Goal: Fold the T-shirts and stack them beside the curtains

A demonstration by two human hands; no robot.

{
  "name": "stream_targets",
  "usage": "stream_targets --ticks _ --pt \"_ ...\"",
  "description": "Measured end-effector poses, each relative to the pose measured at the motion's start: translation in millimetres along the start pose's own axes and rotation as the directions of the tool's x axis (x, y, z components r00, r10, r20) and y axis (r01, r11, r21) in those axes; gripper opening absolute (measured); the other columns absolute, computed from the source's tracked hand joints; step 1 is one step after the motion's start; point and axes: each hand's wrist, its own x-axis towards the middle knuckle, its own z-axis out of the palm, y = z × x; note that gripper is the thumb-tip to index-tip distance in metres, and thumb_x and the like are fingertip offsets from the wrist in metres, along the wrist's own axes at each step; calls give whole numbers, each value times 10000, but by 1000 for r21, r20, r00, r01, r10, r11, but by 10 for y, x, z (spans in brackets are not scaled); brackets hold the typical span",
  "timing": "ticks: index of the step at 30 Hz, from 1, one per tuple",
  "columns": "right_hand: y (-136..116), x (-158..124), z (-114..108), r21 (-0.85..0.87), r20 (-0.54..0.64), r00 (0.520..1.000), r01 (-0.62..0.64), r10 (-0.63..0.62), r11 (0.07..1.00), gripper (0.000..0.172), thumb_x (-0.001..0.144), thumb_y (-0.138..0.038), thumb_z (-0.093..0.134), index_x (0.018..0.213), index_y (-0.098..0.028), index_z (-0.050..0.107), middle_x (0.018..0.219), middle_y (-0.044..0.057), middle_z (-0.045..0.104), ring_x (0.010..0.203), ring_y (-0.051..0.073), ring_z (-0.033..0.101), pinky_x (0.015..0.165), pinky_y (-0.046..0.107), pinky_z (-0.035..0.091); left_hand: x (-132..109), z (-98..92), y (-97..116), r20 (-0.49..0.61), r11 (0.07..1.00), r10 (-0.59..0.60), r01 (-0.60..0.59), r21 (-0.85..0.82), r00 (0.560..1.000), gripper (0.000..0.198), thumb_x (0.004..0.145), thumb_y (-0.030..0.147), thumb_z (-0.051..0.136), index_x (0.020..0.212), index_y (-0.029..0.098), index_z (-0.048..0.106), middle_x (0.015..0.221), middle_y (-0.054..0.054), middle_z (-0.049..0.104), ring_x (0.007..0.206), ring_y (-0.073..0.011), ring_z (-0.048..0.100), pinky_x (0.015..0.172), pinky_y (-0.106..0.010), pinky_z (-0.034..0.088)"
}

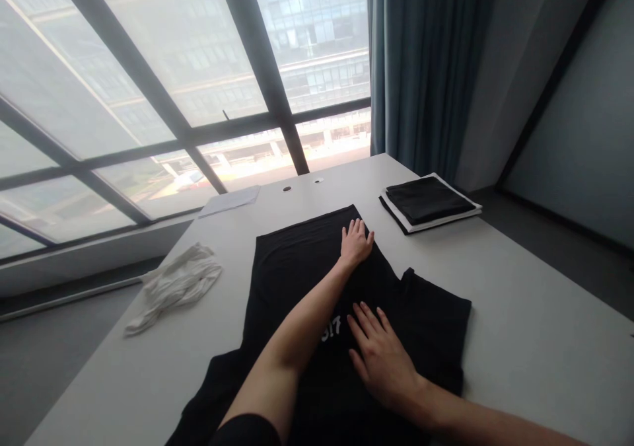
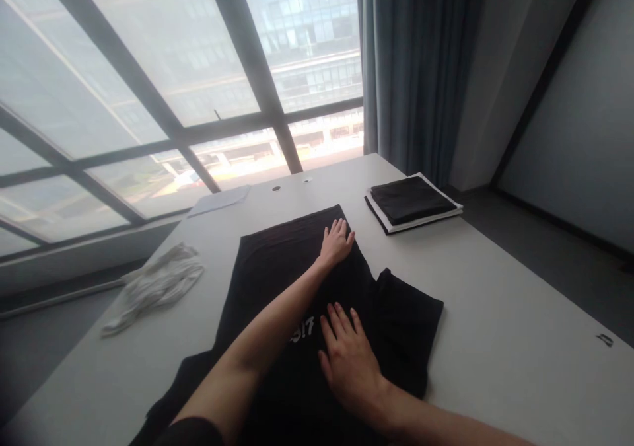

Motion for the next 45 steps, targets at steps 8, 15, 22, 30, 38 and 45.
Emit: stream_targets --ticks 8,15,22,30,38,45 --pt "-6 -10 14 8 6 1000 -4 4 1000 593 992 -336 437 1554 -155 386 1650 110 236 1528 291 216 1243 527 174 90 102 68 66 999 34 -33 -10 997 743 1015 585 190 1576 109 295 1667 -134 205 1551 -271 131 1242 -534 91" --pt "3 -32 45 -28 -12 1000 8 -8 1000 585 978 -297 427 1542 -143 411 1643 111 254 1521 309 236 1239 535 183 107 -299 -452 -63 991 -134 135 5 989 730 1032 572 128 1590 122 266 1672 -116 197 1553 -264 115 1239 -487 144" --pt "27 -44 93 -39 -40 999 31 -32 999 568 984 -302 426 1533 -154 430 1636 108 284 1511 306 268 1233 531 201 -506 -803 -1846 -114 801 -586 595 70 802 690 1034 499 185 1569 79 302 1643 -205 240 1530 -363 174 1198 -607 174" --pt "60 -57 115 -84 -70 996 41 -47 996 560 993 -324 420 1528 -161 436 1629 102 308 1509 286 277 1228 520 227 -649 -636 -2088 -87 795 -598 604 60 796 707 1009 600 208 1580 202 331 1675 -103 188 1548 -320 118 1219 -596 114" --pt "70 -45 105 -72 -52 998 31 -35 997 560 994 -329 416 1528 -164 438 1634 101 296 1512 291 269 1225 529 231 -843 -967 -2026 -173 817 -565 576 23 807 633 1043 518 226 1579 198 327 1663 -124 233 1540 -313 168 1207 -581 194" --pt "66 -24 79 -20 -28 999 24 -24 1000 560 995 -336 411 1525 -156 442 1633 111 305 1518 284 254 1239 514 184 -1983 -1152 -1614 -104 933 -351 357 46 931 570 1057 442 307 1564 186 356 1643 -119 290 1535 -310 196 1209 -583 183"
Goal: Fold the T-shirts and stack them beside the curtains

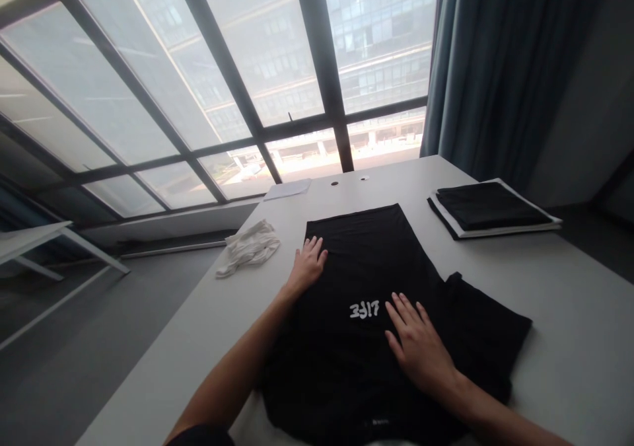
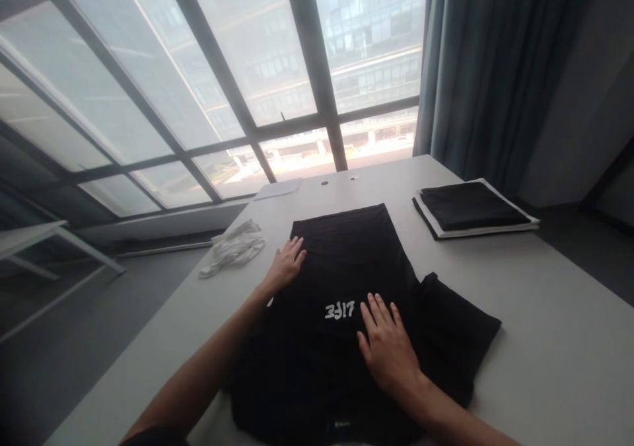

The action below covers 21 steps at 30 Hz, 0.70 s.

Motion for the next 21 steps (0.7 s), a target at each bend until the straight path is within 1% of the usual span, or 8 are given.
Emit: stream_targets --ticks 2,4,6,8,11,13,18,21 --pt "1 9 -13 3 7 1000 -8 8 1000 562 995 -341 413 1523 -150 443 1632 119 306 1521 283 244 1237 517 178 -468 65 63 71 993 119 -117 -26 990 573 1058 477 311 1572 225 342 1645 -96 292 1538 -290 190 1213 -557 197" --pt "-1 21 -46 5 18 1000 -7 7 1000 563 1002 -362 408 1523 -149 442 1632 127 304 1524 281 236 1234 521 176 -894 156 138 150 980 198 -194 -39 969 590 1053 526 313 1584 268 314 1656 -72 263 1544 -289 162 1212 -571 190" --pt "-3 40 -108 13 29 1000 -3 3 1000 564 1019 -396 380 1524 -152 438 1640 129 281 1527 281 226 1227 529 190 -1234 232 198 207 972 236 -233 -39 950 608 1041 553 343 1585 284 307 1666 -67 229 1545 -303 147 1210 -592 178" --pt "-4 61 -192 26 26 1000 3 -4 1000 562 1036 -415 336 1524 -155 437 1648 124 259 1531 277 212 1219 531 212 -1477 274 233 200 970 241 -239 -33 950 619 1040 552 352 1590 274 294 1673 -74 198 1545 -303 142 1214 -587 178" --pt "10 65 -296 38 -12 1000 20 -20 999 547 1042 -393 314 1522 -163 439 1648 118 265 1537 265 192 1218 529 218 -1704 288 256 120 963 268 -266 -32 956 609 1049 546 331 1596 282 277 1676 -65 192 1548 -285 137 1222 -563 191" --pt "35 30 -310 33 -27 999 45 -44 998 545 1036 -387 336 1528 -174 431 1646 116 273 1539 259 183 1222 533 204 -1802 290 272 90 951 309 -307 -31 947 597 1048 552 337 1591 310 283 1673 -48 207 1548 -281 140 1223 -569 191" --pt "102 -132 -222 -3 29 997 71 -71 997 561 1018 -410 393 1529 -183 429 1635 122 297 1529 270 219 1218 543 206 -1938 267 352 91 934 357 -355 -39 930 567 1049 520 369 1568 292 345 1658 -55 258 1541 -281 176 1226 -580 191" --pt "111 -180 -229 -23 -9 997 79 -79 997 567 1027 -415 370 1540 -176 409 1638 114 293 1530 256 219 1225 526 199 -1987 215 417 43 910 413 -410 -61 910 551 1058 465 381 1578 293 320 1663 -43 246 1547 -254 155 1243 -550 167"
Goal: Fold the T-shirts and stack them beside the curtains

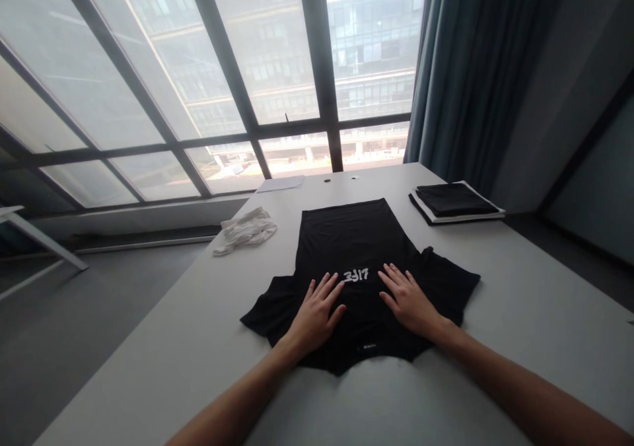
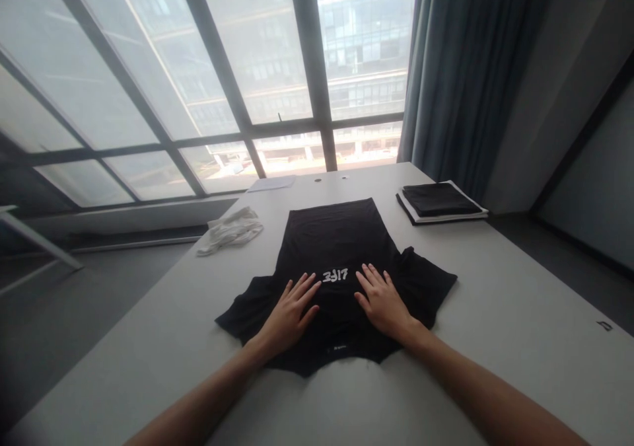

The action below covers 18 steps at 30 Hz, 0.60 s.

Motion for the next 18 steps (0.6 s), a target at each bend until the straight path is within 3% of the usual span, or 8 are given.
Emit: stream_targets --ticks 6,10,13,16,18 --pt "24 -12 -46 3 54 997 52 -52 999 560 1019 -399 409 1546 -211 397 1638 111 295 1532 266 208 1218 564 203 -65 -60 109 96 979 185 -175 -105 978 569 1035 451 465 1573 332 324 1643 -43 298 1532 -277 214 1233 -577 190" --pt "37 -52 -82 31 29 998 54 -55 998 534 1035 -372 385 1547 -220 395 1632 96 317 1526 251 231 1224 547 215 -53 -116 46 -11 980 117 -117 -161 993 484 1061 324 405 1544 294 388 1606 -47 383 1510 -237 287 1243 -542 212" --pt "42 -85 -141 66 25 997 65 -67 996 524 1033 -347 399 1544 -230 400 1627 85 332 1525 246 237 1229 545 214 -37 -159 -21 -63 974 84 -95 -205 994 495 1039 304 459 1531 270 408 1581 -71 424 1500 -252 314 1235 -557 232" --pt "47 -116 -192 89 39 996 81 -85 993 523 1027 -310 415 1541 -220 404 1628 79 330 1526 243 232 1237 532 207 -52 -185 -29 -68 957 129 -142 -254 989 481 1013 262 512 1491 264 464 1557 -84 458 1485 -265 345 1227 -568 248" --pt "44 -132 -209 107 41 993 104 -109 989 535 1016 -282 434 1547 -232 395 1631 71 326 1528 248 225 1239 530 207 -77 -203 1 -51 931 213 -219 -291 976 368 998 242 544 1361 261 599 1516 -75 510 1466 -263 380 1228 -541 269"
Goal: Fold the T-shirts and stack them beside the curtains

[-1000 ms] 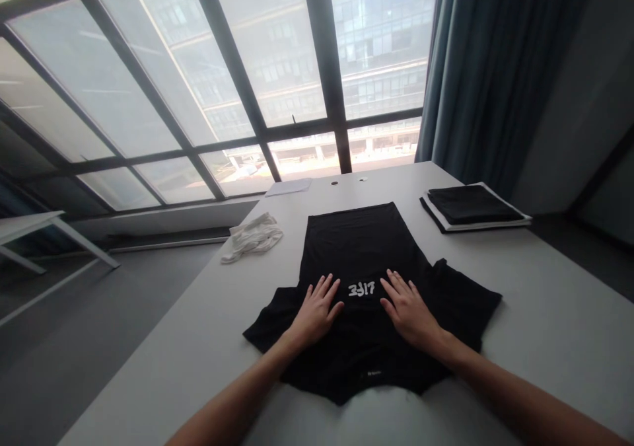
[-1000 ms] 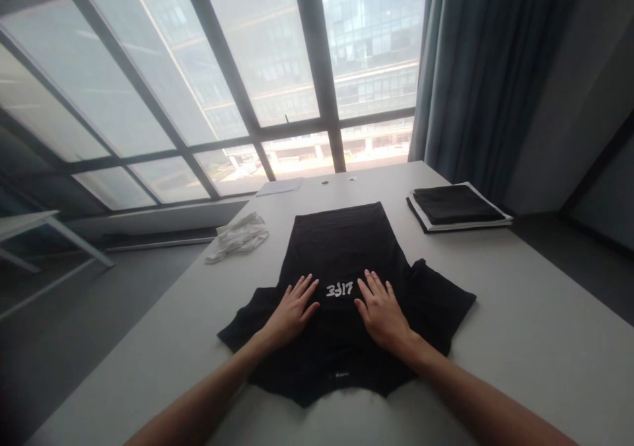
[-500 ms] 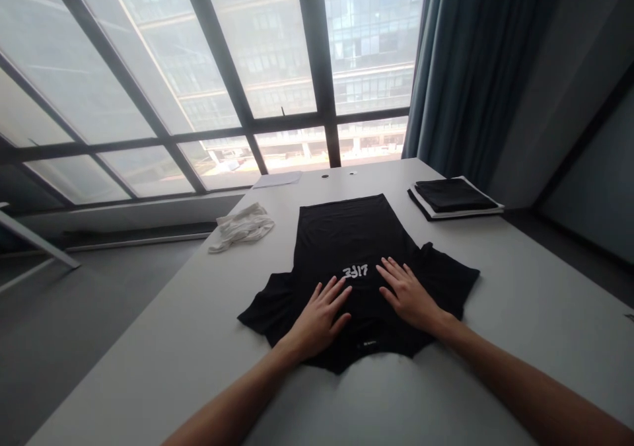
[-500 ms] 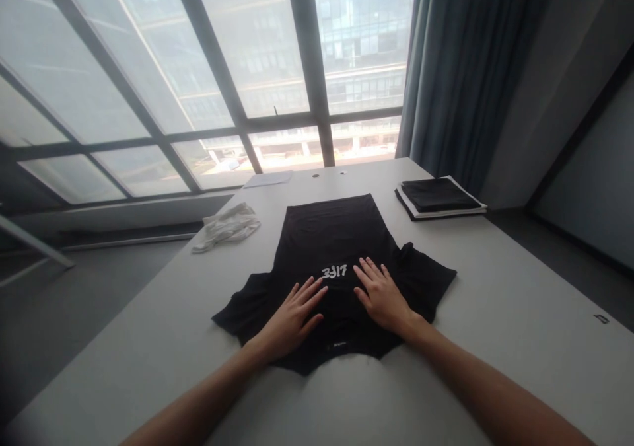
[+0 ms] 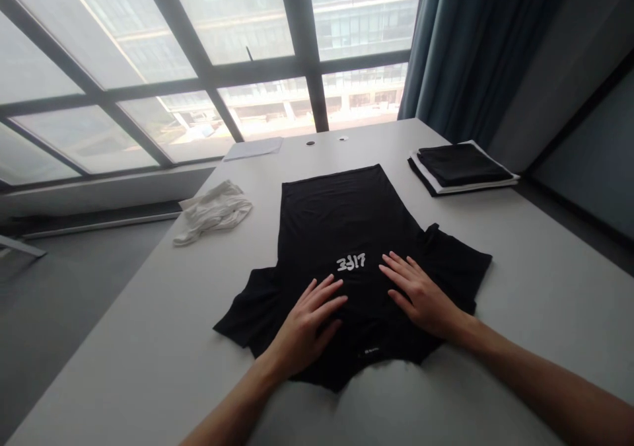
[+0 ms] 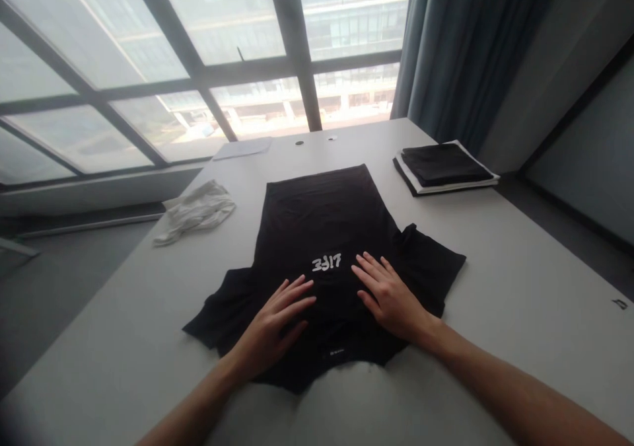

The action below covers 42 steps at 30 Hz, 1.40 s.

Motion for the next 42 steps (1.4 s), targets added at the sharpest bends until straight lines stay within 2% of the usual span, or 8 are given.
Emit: stream_targets --ticks 4,8,12,15,20,24,31,42 --pt "-13 -12 1 37 23 999 46 -47 998 582 1002 -243 454 1571 -273 341 1637 51 317 1526 258 228 1236 541 213 -16 -29 109 149 980 190 -177 -93 970 167 965 305 641 1094 280 742 1417 -37 603 1419 -250 445 1232 -474 288" --pt "20 -9 18 23 38 999 8 -9 1000 585 1002 -258 458 1574 -289 335 1643 49 301 1528 277 217 1229 565 213 4 -58 187 307 965 262 -239 -111 915 311 898 342 735 1208 343 720 1485 -13 542 1463 -279 374 1243 -500 246" --pt "56 -9 11 -26 71 997 -17 19 1000 572 1004 -293 470 1565 -271 359 1657 68 255 1539 288 171 1225 577 207 23 -73 223 353 955 297 -271 -122 887 357 879 356 754 1233 388 709 1558 10 457 1503 -311 295 1243 -558 195" --pt "20 -10 -30 -25 77 997 10 -8 1000 556 1009 -288 466 1558 -266 375 1663 70 235 1543 283 152 1231 573 180 30 -89 233 353 942 336 -302 -147 874 376 920 416 696 1293 373 675 1577 -1 433 1509 -309 280 1246 -558 173" --pt "-116 -51 -126 83 176 974 129 -141 988 680 955 -374 605 1573 -318 328 1675 50 192 1545 297 123 1238 577 103 40 -81 257 308 958 288 -266 -112 907 480 999 377 576 1473 318 518 1554 -45 466 1510 -289 272 1246 -538 168" --pt "-140 -88 -180 129 264 945 164 -193 978 850 860 -426 730 1582 -342 288 1679 61 160 1546 317 87 1228 597 32 39 -64 270 349 952 306 -287 -105 886 457 983 422 602 1433 356 558 1601 -32 387 1516 -297 248 1240 -555 156" --pt "-89 -71 -191 163 254 947 159 -197 974 973 758 -464 816 1576 -363 299 1683 58 158 1543 348 86 1217 619 29 15 -101 301 330 942 336 -309 -134 882 397 970 443 619 1362 379 625 1590 -16 409 1507 -294 273 1245 -539 156" --pt "-33 -1 -156 73 102 981 159 -166 985 595 970 -382 580 1533 -284 413 1652 73 281 1542 283 159 1224 594 139 -48 -71 94 141 969 241 -230 -91 960 359 1041 329 489 1371 283 623 1488 -64 545 1449 -257 411 1239 -497 250"
